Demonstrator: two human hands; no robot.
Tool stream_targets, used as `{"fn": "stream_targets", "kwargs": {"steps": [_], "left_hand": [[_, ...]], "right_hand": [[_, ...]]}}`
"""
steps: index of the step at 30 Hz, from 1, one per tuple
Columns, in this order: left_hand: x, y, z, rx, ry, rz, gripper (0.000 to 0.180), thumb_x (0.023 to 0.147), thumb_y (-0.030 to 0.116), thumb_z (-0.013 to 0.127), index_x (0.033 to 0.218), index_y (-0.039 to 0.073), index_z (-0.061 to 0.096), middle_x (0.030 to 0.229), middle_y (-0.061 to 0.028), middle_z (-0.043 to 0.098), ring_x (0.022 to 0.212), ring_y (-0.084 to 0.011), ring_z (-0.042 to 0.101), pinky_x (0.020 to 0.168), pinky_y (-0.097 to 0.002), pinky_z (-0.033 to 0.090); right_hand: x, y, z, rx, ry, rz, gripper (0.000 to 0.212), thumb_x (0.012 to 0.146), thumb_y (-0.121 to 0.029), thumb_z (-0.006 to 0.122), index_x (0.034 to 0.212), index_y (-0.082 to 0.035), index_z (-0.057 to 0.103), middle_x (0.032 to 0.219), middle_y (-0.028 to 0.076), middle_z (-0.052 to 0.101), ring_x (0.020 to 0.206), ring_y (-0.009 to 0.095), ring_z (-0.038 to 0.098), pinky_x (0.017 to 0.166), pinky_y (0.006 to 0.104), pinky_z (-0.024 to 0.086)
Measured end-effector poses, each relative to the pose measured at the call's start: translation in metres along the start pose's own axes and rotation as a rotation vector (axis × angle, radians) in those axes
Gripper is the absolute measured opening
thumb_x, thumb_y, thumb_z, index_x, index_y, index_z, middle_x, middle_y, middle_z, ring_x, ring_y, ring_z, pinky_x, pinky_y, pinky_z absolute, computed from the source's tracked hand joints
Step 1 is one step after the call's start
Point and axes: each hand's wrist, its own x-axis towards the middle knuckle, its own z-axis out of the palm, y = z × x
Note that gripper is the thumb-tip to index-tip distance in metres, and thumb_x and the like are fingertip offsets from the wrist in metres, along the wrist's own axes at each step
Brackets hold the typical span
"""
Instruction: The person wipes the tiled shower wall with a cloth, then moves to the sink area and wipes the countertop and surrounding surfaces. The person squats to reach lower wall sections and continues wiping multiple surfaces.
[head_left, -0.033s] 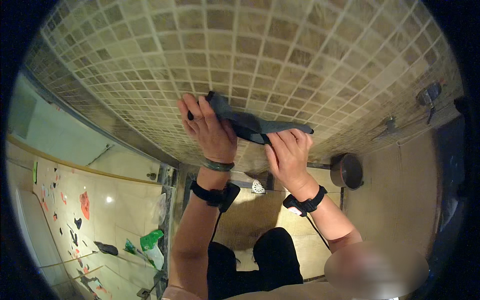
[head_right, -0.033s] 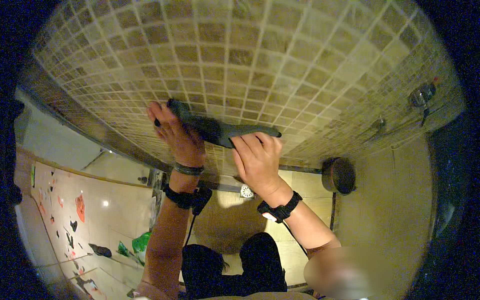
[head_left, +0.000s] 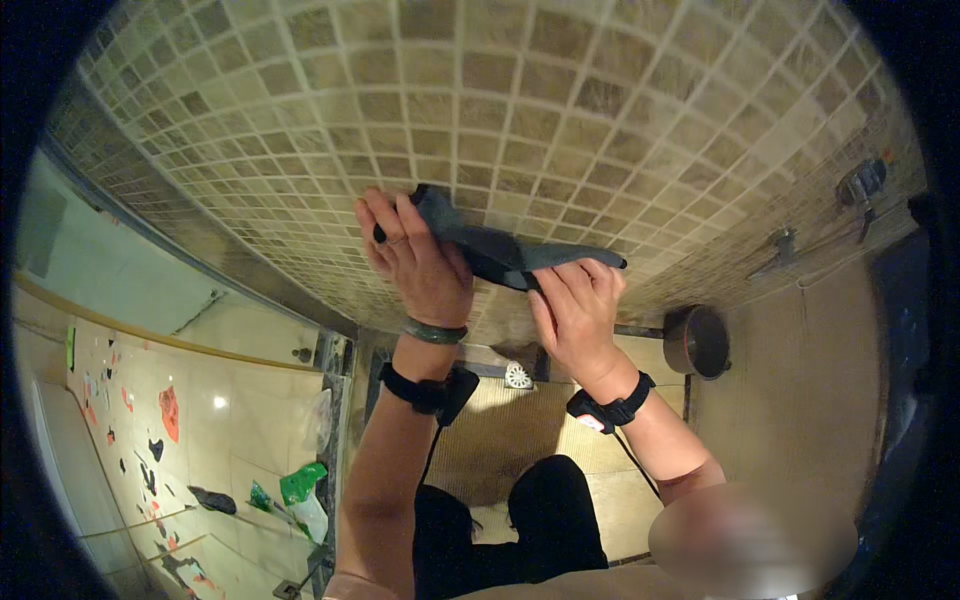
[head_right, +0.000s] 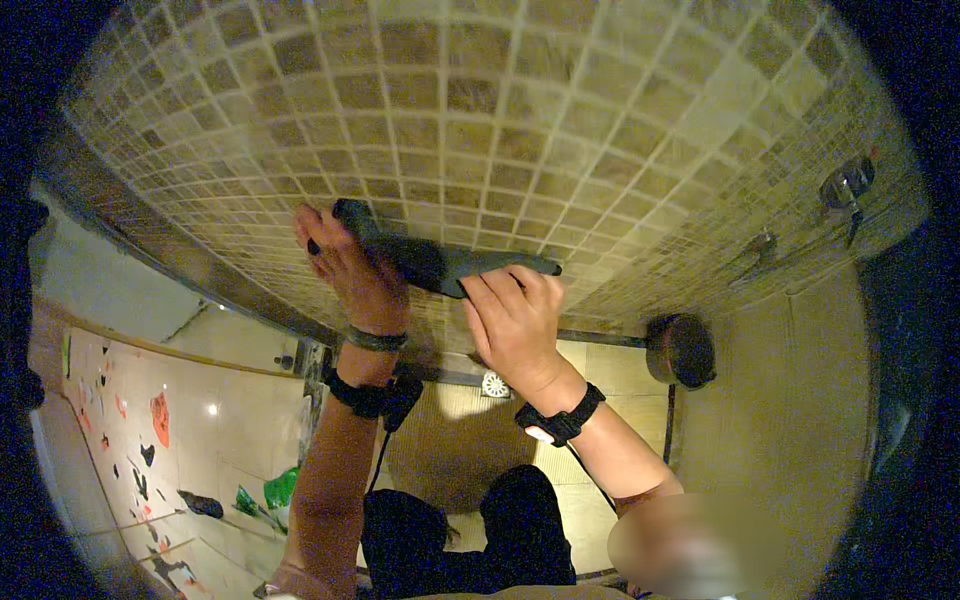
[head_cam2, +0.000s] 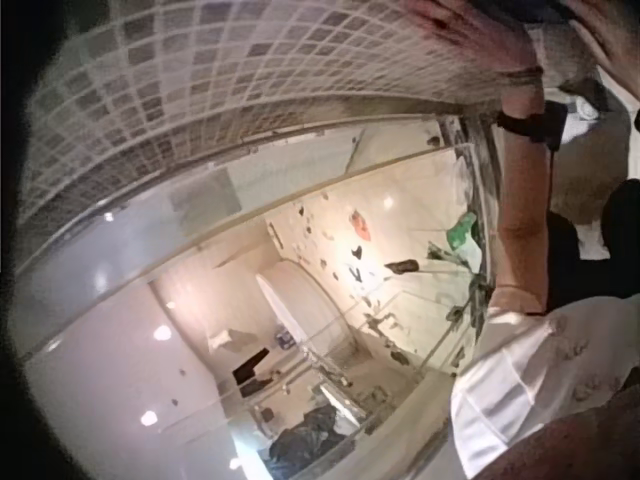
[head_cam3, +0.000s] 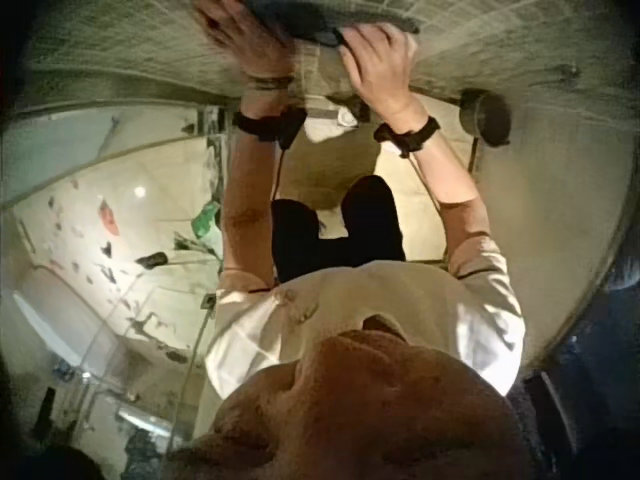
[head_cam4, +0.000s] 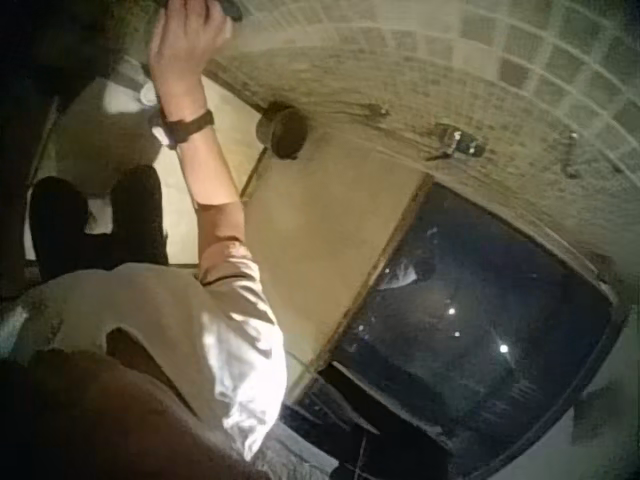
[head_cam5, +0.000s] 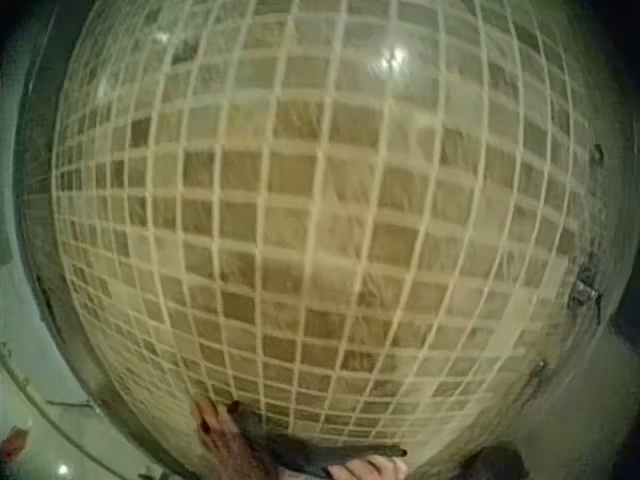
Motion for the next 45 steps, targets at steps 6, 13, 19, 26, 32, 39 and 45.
{"fn": "stream_targets", "kwargs": {"steps": [6,13,19,26,32,39,45], "left_hand": [[-0.071,-0.033,0.041,0.000,0.044,0.205,0.062,0.079,0.004,0.050,0.139,-0.008,0.036,0.151,-0.0318,0.023,0.138,-0.0543,0.020,0.110,-0.0599,0.017],[-0.100,-0.023,0.043,0.087,0.021,0.199,0.068,0.080,-0.002,0.050,0.145,-0.003,0.030,0.154,-0.0287,0.021,0.139,-0.0523,0.020,0.110,-0.0595,0.020],[-0.075,0.000,0.055,-0.061,0.171,0.328,0.076,0.080,-0.004,0.055,0.149,0.015,0.030,0.155,-0.0245,0.021,0.139,-0.0497,0.023,0.111,-0.0588,0.019],[-0.023,0.031,0.057,-0.094,0.190,0.679,0.068,0.078,0.004,0.060,0.142,0.018,0.043,0.150,-0.0220,0.034,0.136,-0.0462,0.032,0.109,-0.0545,0.027],[-0.102,0.004,0.069,0.013,-0.171,0.692,0.054,0.085,0.017,0.060,0.138,0.013,0.050,0.147,-0.0177,0.041,0.137,-0.0364,0.036,0.110,-0.0500,0.027],[-0.102,0.027,0.071,0.089,-0.105,0.654,0.054,0.087,0.010,0.055,0.140,0.007,0.045,0.150,-0.0161,0.037,0.141,-0.0332,0.029,0.111,-0.0476,0.025],[-0.042,0.098,0.074,0.021,0.049,0.654,0.054,0.089,0.010,0.053,0.142,0.008,0.043,0.156,-0.0151,0.027,0.145,-0.0322,0.022,0.114,-0.0453,0.017]], "right_hand": [[-0.062,0.021,0.046,-0.031,0.068,-0.031,0.034,0.072,-0.014,0.072,0.105,-0.011,0.065,0.104,0.001,0.060,0.099,0.025,0.050,0.084,0.0419,0.036],[-0.111,0.029,0.083,0.018,0.139,-0.035,0.044,0.076,-0.013,0.069,0.118,-0.006,0.059,0.121,0.013,0.052,0.113,0.034,0.045,0.095,0.0487,0.034],[-0.085,0.043,0.062,-0.083,0.310,-0.060,0.046,0.079,-0.017,0.068,0.121,-0.004,0.055,0.128,0.017,0.048,0.122,0.038,0.042,0.101,0.0514,0.033],[-0.021,0.044,0.001,-0.174,0.474,-0.078,0.046,0.075,-0.012,0.071,0.118,-0.004,0.056,0.130,0.014,0.049,0.125,0.035,0.043,0.102,0.0487,0.036],[-0.107,0.061,0.056,-0.089,0.444,0.009,0.040,0.076,-0.008,0.069,0.113,-0.003,0.056,0.119,0.016,0.051,0.116,0.038,0.047,0.099,0.0503,0.037],[-0.109,0.041,0.067,0.165,0.460,0.343,0.054,0.096,-0.015,0.049,0.143,0.003,0.030,0.150,0.025,0.026,0.141,0.042,0.022,0.113,0.0494,0.024],[-0.062,0.077,0.047,0.513,0.653,0.492,0.056,0.099,-0.016,0.047,0.146,0.003,0.023,0.151,0.024,0.027,0.143,0.038,0.022,0.115,0.0428,0.023]]}}
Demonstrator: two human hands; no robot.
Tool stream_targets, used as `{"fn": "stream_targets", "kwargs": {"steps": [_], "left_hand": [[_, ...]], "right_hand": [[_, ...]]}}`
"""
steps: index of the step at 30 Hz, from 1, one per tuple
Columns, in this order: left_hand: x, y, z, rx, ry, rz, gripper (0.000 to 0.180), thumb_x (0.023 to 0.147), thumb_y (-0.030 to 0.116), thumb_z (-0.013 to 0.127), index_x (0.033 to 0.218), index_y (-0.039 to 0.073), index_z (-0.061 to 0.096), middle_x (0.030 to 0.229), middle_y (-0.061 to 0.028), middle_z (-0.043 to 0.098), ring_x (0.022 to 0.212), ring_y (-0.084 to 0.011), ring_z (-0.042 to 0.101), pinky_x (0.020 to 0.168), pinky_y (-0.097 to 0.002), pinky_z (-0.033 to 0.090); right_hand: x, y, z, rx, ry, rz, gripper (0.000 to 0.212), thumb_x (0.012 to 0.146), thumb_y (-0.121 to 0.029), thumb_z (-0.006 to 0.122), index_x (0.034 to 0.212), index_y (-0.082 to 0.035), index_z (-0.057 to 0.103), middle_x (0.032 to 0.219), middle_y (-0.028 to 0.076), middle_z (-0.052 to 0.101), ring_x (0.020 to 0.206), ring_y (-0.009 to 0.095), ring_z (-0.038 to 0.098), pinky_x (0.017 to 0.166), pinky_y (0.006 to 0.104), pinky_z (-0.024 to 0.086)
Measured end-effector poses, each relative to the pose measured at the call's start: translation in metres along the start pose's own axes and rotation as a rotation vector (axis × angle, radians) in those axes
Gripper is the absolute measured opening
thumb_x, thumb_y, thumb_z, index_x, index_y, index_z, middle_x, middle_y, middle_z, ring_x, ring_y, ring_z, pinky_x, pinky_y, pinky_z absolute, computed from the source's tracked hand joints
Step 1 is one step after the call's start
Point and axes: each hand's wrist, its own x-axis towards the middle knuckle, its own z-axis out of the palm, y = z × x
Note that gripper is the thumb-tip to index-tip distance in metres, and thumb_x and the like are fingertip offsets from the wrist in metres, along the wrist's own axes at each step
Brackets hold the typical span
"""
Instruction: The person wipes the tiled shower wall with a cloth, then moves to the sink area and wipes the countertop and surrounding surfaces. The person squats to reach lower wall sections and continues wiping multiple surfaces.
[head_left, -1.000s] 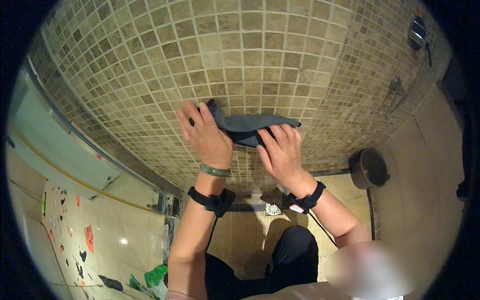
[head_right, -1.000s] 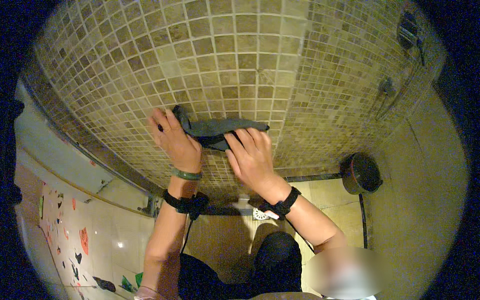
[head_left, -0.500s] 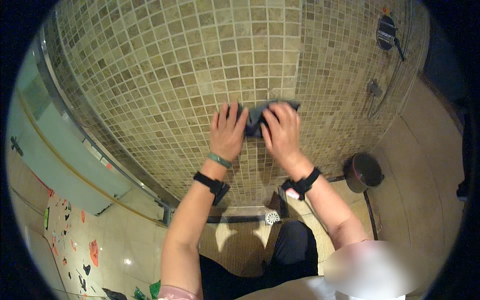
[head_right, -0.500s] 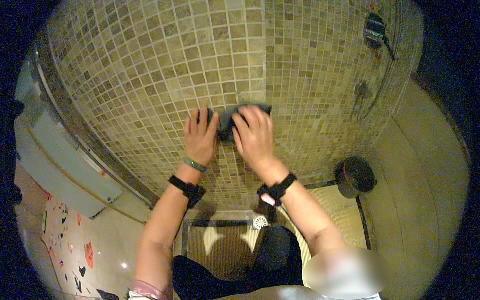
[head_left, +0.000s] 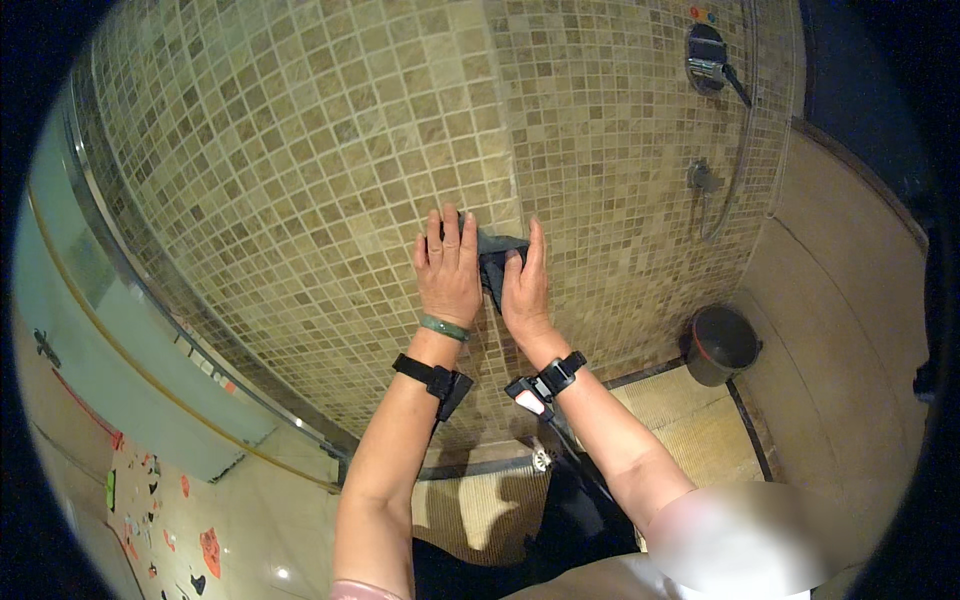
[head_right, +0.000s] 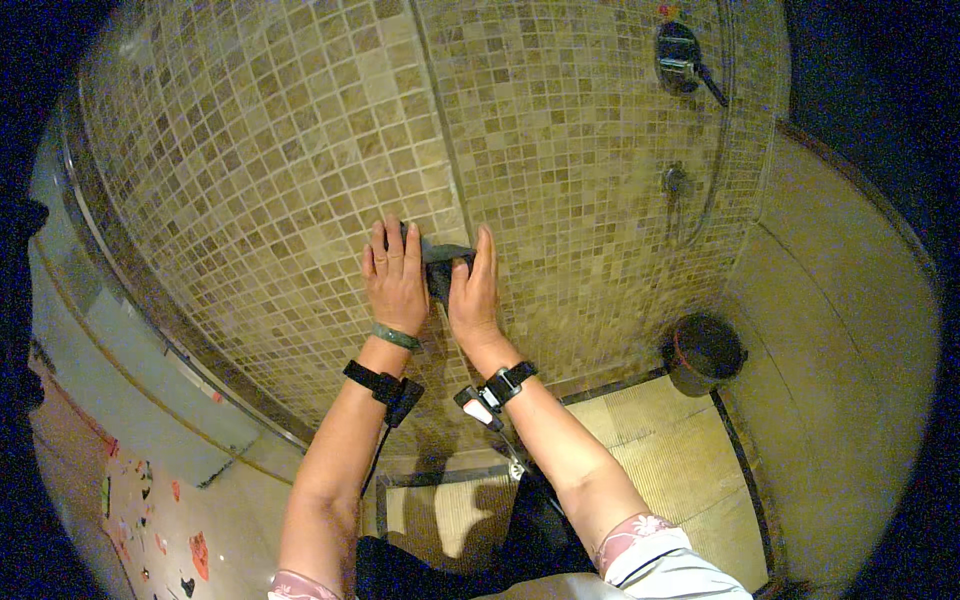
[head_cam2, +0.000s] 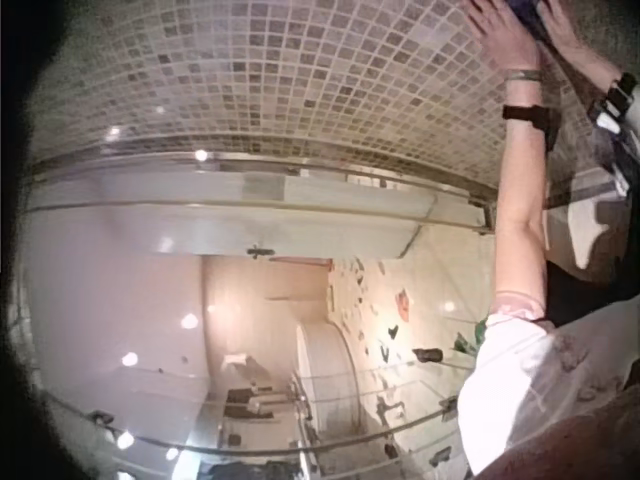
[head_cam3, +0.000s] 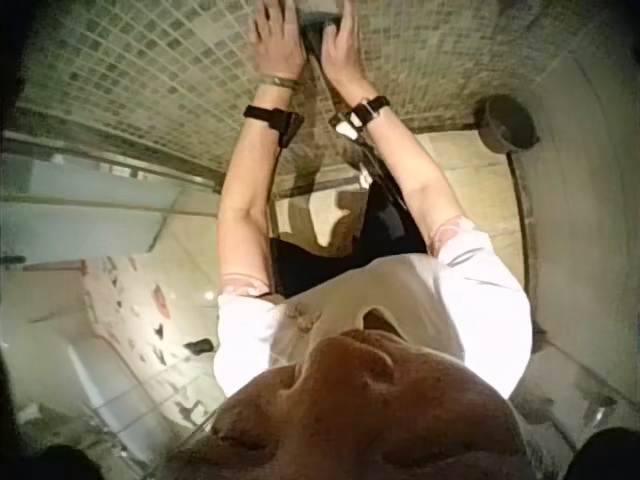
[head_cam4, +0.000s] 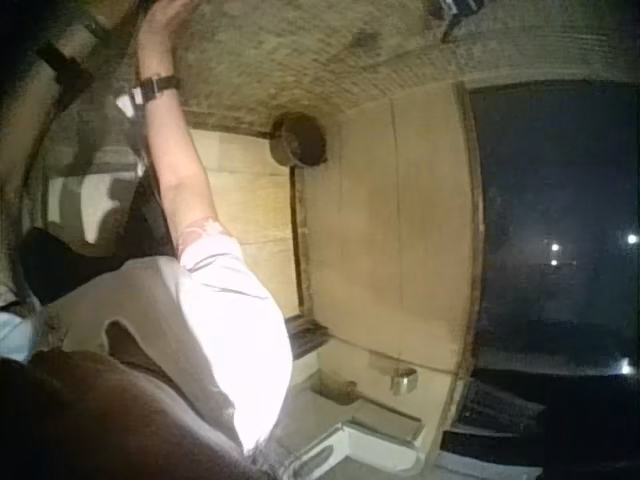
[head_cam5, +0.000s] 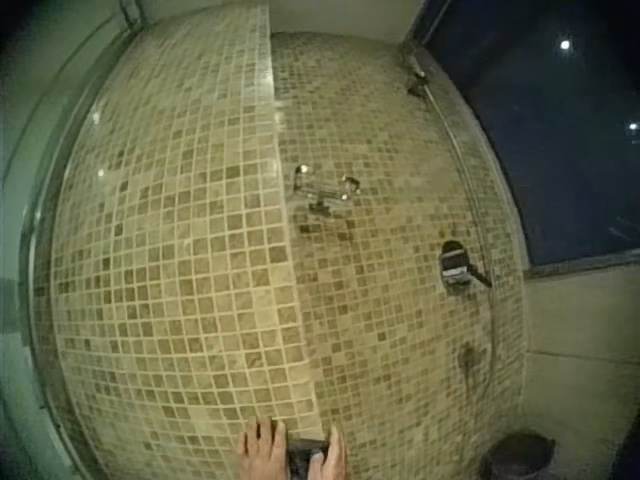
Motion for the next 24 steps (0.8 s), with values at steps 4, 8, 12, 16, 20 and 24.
{"fn": "stream_targets", "kwargs": {"steps": [4,8,12,16,20,24], "left_hand": [[0.006,-0.004,-0.001,0.046,0.016,-0.017,0.059,0.087,0.013,0.058,0.143,0.009,0.041,0.157,-0.0153,0.024,0.146,-0.0321,0.021,0.115,-0.0452,0.016],[0.007,0.000,0.000,0.039,0.022,-0.024,0.063,0.085,0.011,0.057,0.145,0.006,0.038,0.156,-0.0181,0.024,0.145,-0.0360,0.020,0.116,-0.0473,0.015],[0.012,0.010,-0.003,0.020,-0.037,-0.048,0.062,0.086,0.012,0.056,0.145,0.005,0.037,0.157,-0.0178,0.024,0.145,-0.0362,0.020,0.116,-0.0471,0.014],[0.011,0.011,-0.010,-0.012,-0.075,-0.044,0.060,0.088,0.014,0.054,0.144,0.004,0.038,0.156,-0.0172,0.026,0.145,-0.0359,0.021,0.115,-0.0471,0.014],[0.016,0.014,-0.006,0.001,-0.075,0.041,0.059,0.088,0.015,0.055,0.144,0.005,0.040,0.156,-0.0172,0.026,0.144,-0.0347,0.023,0.114,-0.0480,0.018],[0.039,0.019,-0.006,0.006,-0.043,0.079,0.054,0.090,0.013,0.052,0.143,0.006,0.041,0.154,-0.0169,0.030,0.143,-0.0350,0.026,0.112,-0.0486,0.021]], "right_hand": [[-0.010,-0.023,-0.026,-0.064,0.084,-0.037,0.057,0.095,-0.011,0.053,0.145,0.001,0.027,0.150,0.022,0.029,0.141,0.036,0.027,0.115,0.0431,0.025],[-0.046,-0.035,-0.039,-0.031,0.035,-0.023,0.053,0.090,-0.009,0.059,0.137,0.003,0.038,0.140,0.024,0.039,0.132,0.039,0.036,0.112,0.0460,0.028],[-0.041,-0.015,-0.015,0.093,-0.010,0.218,0.053,0.098,-0.020,0.051,0.143,0.001,0.033,0.146,0.021,0.035,0.135,0.034,0.035,0.110,0.0413,0.031],[-0.028,-0.018,0.001,0.185,0.088,0.352,0.050,0.099,-0.028,0.051,0.140,0.000,0.041,0.140,0.020,0.046,0.128,0.029,0.046,0.106,0.0381,0.036],[-0.017,-0.013,0.006,0.395,0.162,0.467,0.038,0.099,-0.022,0.053,0.129,0.001,0.052,0.124,0.014,0.059,0.112,0.019,0.055,0.096,0.0324,0.043],[0.015,0.004,0.006,0.465,0.151,0.405,0.026,0.098,-0.015,0.054,0.118,0.001,0.057,0.110,0.007,0.063,0.100,0.012,0.056,0.088,0.0279,0.045]]}}
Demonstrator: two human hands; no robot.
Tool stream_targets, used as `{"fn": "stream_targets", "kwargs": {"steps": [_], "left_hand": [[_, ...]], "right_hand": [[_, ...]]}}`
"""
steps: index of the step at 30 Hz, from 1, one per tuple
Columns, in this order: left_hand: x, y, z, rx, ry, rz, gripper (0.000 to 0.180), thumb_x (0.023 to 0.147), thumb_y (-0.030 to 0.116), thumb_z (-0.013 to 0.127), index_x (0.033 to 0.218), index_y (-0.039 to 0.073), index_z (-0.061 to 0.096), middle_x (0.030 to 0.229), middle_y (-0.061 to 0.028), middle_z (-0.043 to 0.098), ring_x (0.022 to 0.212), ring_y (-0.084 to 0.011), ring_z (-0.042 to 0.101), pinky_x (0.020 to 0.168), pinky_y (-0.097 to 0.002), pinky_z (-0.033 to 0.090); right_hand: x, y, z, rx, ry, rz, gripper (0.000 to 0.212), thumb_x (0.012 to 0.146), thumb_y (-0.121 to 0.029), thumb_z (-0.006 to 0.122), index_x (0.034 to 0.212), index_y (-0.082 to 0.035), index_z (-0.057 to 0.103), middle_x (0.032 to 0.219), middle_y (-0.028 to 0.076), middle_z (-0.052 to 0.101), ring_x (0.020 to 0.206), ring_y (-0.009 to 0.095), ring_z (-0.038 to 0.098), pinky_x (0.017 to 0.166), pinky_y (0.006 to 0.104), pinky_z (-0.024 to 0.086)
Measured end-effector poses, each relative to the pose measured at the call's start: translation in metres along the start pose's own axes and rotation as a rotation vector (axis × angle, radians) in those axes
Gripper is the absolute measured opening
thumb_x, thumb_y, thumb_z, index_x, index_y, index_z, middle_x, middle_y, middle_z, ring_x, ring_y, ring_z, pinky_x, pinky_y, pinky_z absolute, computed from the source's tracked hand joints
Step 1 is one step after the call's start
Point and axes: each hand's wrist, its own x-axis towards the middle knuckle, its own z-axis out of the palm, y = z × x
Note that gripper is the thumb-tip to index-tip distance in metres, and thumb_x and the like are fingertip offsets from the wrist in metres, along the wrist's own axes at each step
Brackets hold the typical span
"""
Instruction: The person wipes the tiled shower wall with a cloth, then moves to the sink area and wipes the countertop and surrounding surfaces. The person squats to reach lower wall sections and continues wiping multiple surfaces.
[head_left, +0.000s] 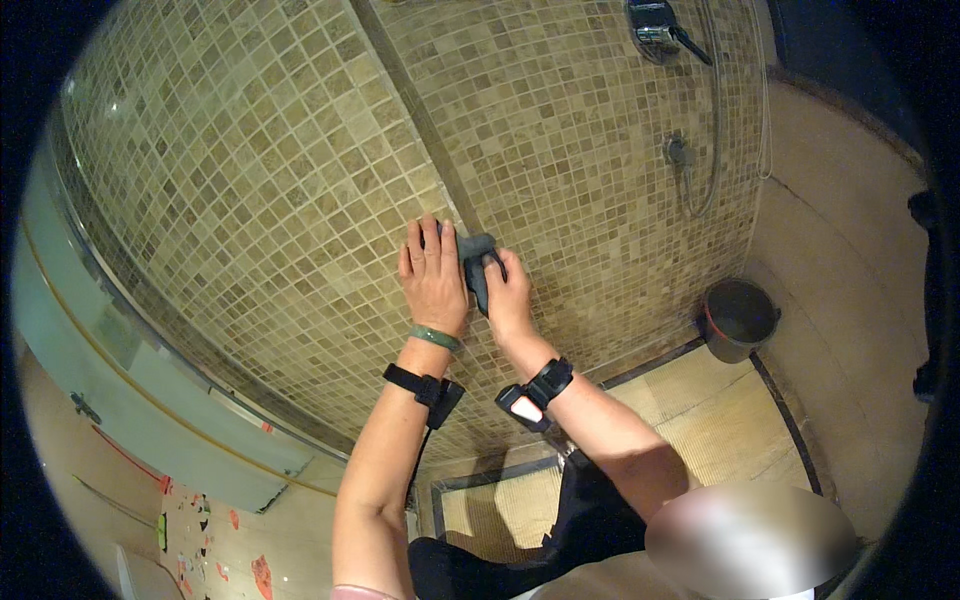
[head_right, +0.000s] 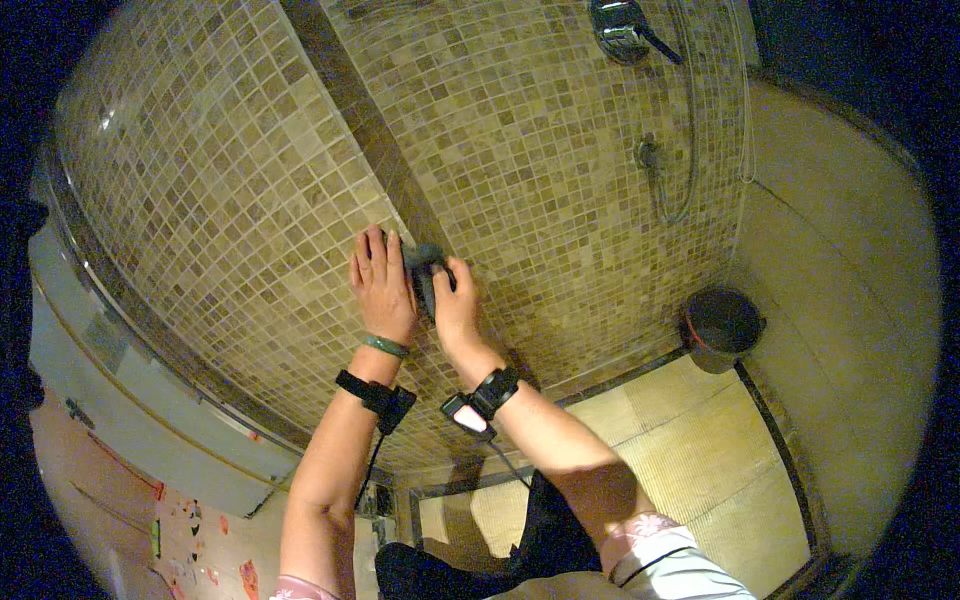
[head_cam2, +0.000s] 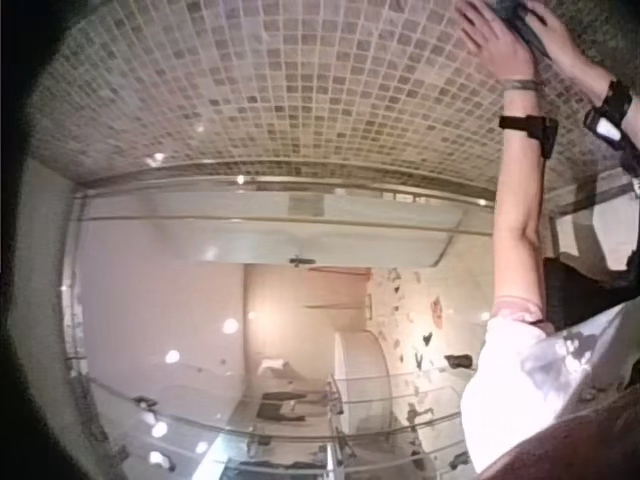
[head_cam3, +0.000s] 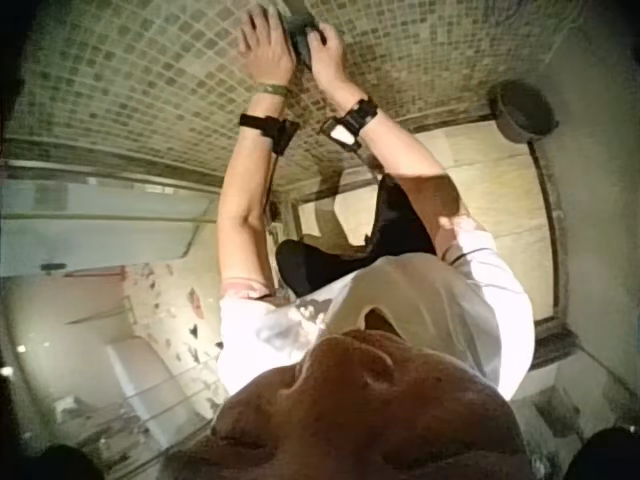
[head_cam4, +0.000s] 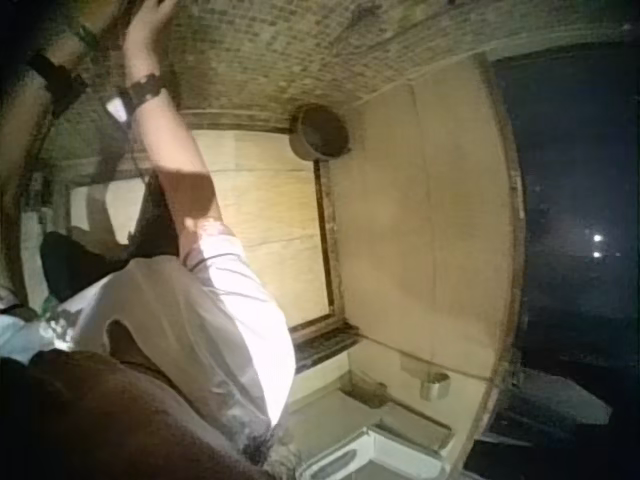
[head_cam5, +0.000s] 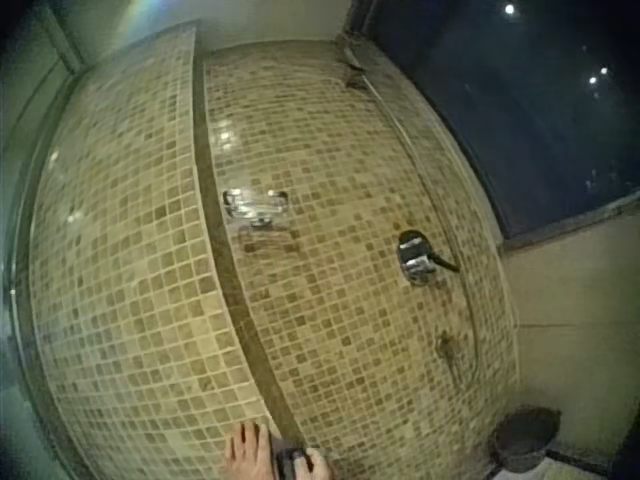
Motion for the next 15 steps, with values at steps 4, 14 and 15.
{"fn": "stream_targets", "kwargs": {"steps": [4,14,15], "left_hand": [[0.060,-0.016,-0.016,0.057,0.099,-0.035,0.051,0.092,0.013,0.050,0.142,0.008,0.043,0.153,-0.0184,0.032,0.141,-0.0375,0.028,0.112,-0.0503,0.022],[0.093,-0.003,-0.019,0.240,0.105,0.071,0.053,0.090,0.034,0.056,0.141,0.019,0.048,0.153,-0.0208,0.030,0.142,-0.0368,0.025,0.113,-0.0475,0.020],[0.085,-0.001,-0.017,0.222,0.076,0.065,0.053,0.090,0.033,0.055,0.141,0.018,0.049,0.152,-0.0208,0.031,0.142,-0.0369,0.025,0.113,-0.0476,0.020]], "right_hand": [[0.060,-0.064,0.032,0.010,-0.111,-0.209,0.022,0.095,-0.010,0.056,0.113,0.001,0.061,0.108,0.011,0.066,0.098,0.017,0.060,0.090,0.0302,0.047],[0.131,-0.067,0.045,-0.178,-0.295,-0.376,0.029,0.084,0.003,0.056,0.113,0.002,0.060,0.107,0.021,0.066,0.100,0.032,0.064,0.088,0.0382,0.049],[0.118,-0.060,0.036,-0.160,-0.303,-0.313,0.029,0.084,0.002,0.056,0.113,0.002,0.060,0.108,0.023,0.065,0.102,0.035,0.063,0.091,0.0393,0.049]]}}
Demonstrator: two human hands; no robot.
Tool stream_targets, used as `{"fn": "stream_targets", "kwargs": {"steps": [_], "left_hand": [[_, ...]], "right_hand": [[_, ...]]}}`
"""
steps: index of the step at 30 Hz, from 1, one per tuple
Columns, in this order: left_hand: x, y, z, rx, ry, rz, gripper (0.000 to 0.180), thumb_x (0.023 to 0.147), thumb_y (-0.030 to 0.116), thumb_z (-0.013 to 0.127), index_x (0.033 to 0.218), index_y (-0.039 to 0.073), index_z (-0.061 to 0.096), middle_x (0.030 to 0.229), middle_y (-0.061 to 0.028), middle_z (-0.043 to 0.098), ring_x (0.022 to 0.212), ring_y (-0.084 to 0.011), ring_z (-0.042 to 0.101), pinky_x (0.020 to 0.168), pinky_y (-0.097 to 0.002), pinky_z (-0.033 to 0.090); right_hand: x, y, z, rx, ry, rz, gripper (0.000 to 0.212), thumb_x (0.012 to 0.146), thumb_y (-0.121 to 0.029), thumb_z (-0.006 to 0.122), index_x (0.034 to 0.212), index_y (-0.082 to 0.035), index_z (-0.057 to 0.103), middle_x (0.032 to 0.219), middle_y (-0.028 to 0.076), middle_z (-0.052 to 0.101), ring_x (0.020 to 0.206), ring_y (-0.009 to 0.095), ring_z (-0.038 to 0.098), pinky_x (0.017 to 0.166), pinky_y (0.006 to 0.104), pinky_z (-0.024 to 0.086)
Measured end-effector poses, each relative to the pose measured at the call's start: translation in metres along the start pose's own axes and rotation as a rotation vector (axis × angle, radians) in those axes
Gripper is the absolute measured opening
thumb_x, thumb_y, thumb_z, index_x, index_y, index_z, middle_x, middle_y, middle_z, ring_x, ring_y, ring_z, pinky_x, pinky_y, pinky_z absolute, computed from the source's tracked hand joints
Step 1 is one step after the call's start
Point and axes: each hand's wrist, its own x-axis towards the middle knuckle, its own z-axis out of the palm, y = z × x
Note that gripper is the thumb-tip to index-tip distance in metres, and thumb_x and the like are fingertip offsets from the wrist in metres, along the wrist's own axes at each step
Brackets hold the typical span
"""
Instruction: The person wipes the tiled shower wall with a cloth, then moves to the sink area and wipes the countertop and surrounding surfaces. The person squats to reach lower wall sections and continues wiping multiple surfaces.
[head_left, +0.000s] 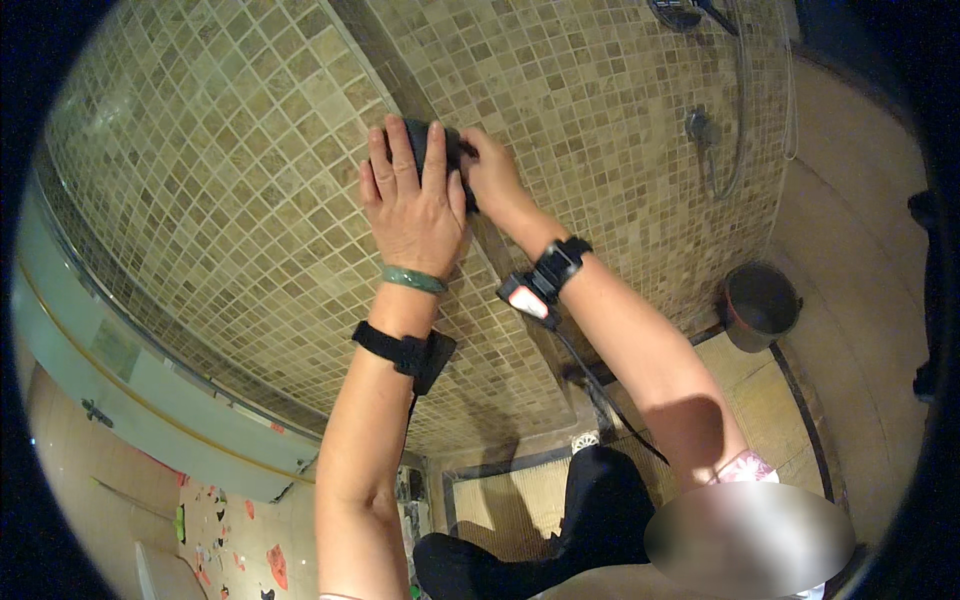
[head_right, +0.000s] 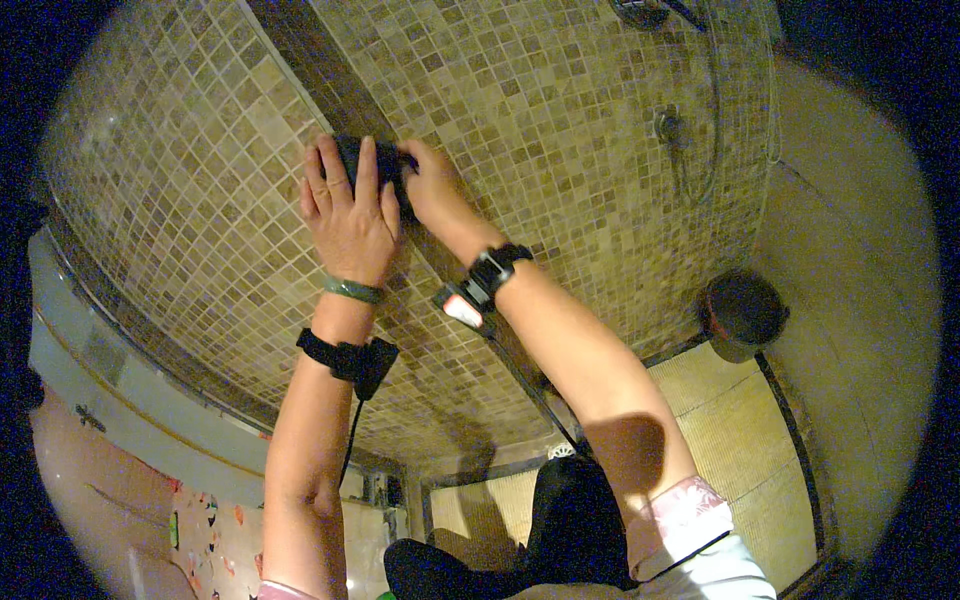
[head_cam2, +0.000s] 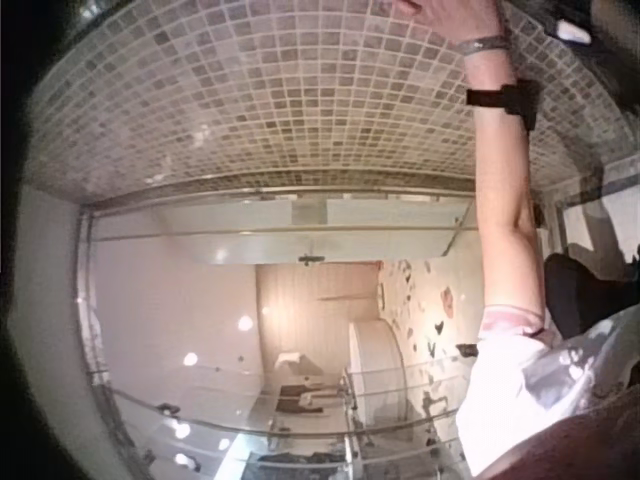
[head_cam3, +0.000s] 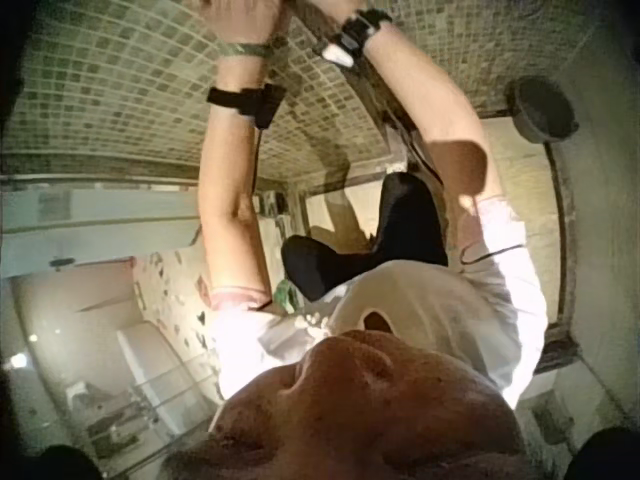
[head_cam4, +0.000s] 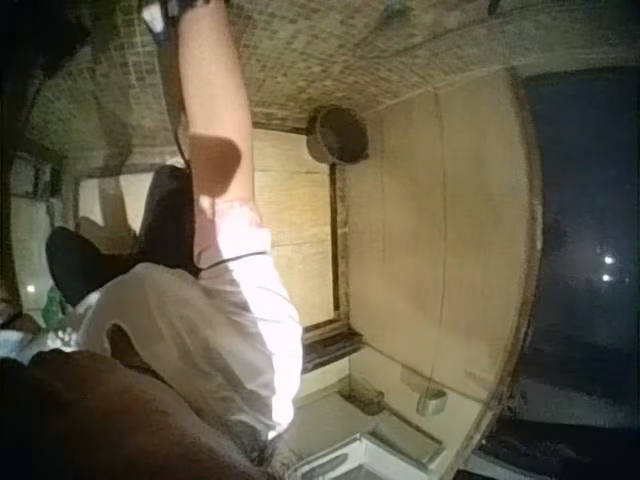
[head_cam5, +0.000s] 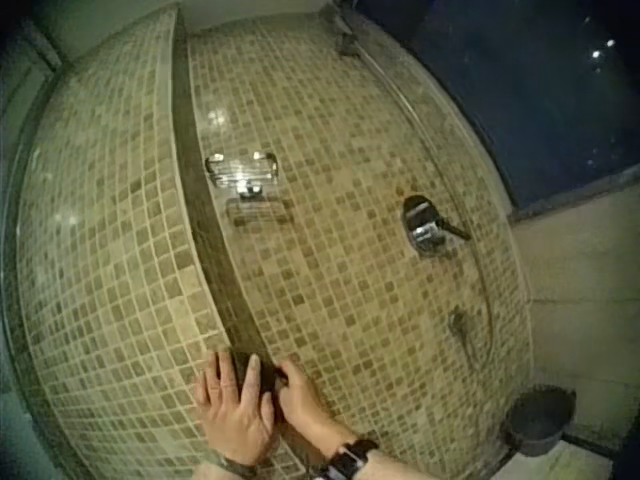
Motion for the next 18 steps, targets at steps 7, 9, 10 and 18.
{"fn": "stream_targets", "kwargs": {"steps": [7,9,10,18], "left_hand": [[-0.121,0.044,0.012,-0.121,-0.237,0.014,0.053,0.088,0.029,0.057,0.139,0.014,0.050,0.148,-0.0213,0.038,0.140,-0.0390,0.028,0.114,-0.0494,0.019],[-0.156,0.059,0.012,-0.171,-0.309,0.036,0.051,0.088,0.025,0.055,0.138,0.013,0.051,0.147,-0.0204,0.039,0.139,-0.0388,0.030,0.113,-0.0495,0.019],[-0.163,0.066,0.009,-0.166,-0.320,0.057,0.050,0.088,0.022,0.054,0.137,0.012,0.051,0.147,-0.0199,0.039,0.139,-0.0387,0.031,0.113,-0.0496,0.020],[-0.105,0.000,0.004,-0.200,-0.095,-0.172,0.052,0.087,0.015,0.055,0.138,0.012,0.048,0.149,-0.0150,0.039,0.139,-0.0372,0.031,0.112,-0.0501,0.022]], "right_hand": [[-0.128,0.065,-0.017,-0.144,-0.025,0.269,0.027,0.091,-0.003,0.050,0.118,0.002,0.054,0.114,0.026,0.060,0.108,0.040,0.058,0.092,0.0432,0.046],[-0.161,0.087,-0.027,-0.144,-0.040,0.330,0.031,0.090,-0.001,0.048,0.121,0.001,0.051,0.115,0.025,0.058,0.110,0.040,0.055,0.095,0.0426,0.044],[-0.172,0.087,-0.035,-0.157,-0.072,0.353,0.033,0.089,0.003,0.047,0.121,0.001,0.051,0.114,0.023,0.057,0.110,0.039,0.055,0.096,0.0423,0.044],[-0.118,-0.001,-0.007,-0.037,0.073,-0.044,0.029,0.091,-0.003,0.058,0.119,0.000,0.053,0.115,0.014,0.055,0.103,0.021,0.056,0.089,0.0310,0.046]]}}
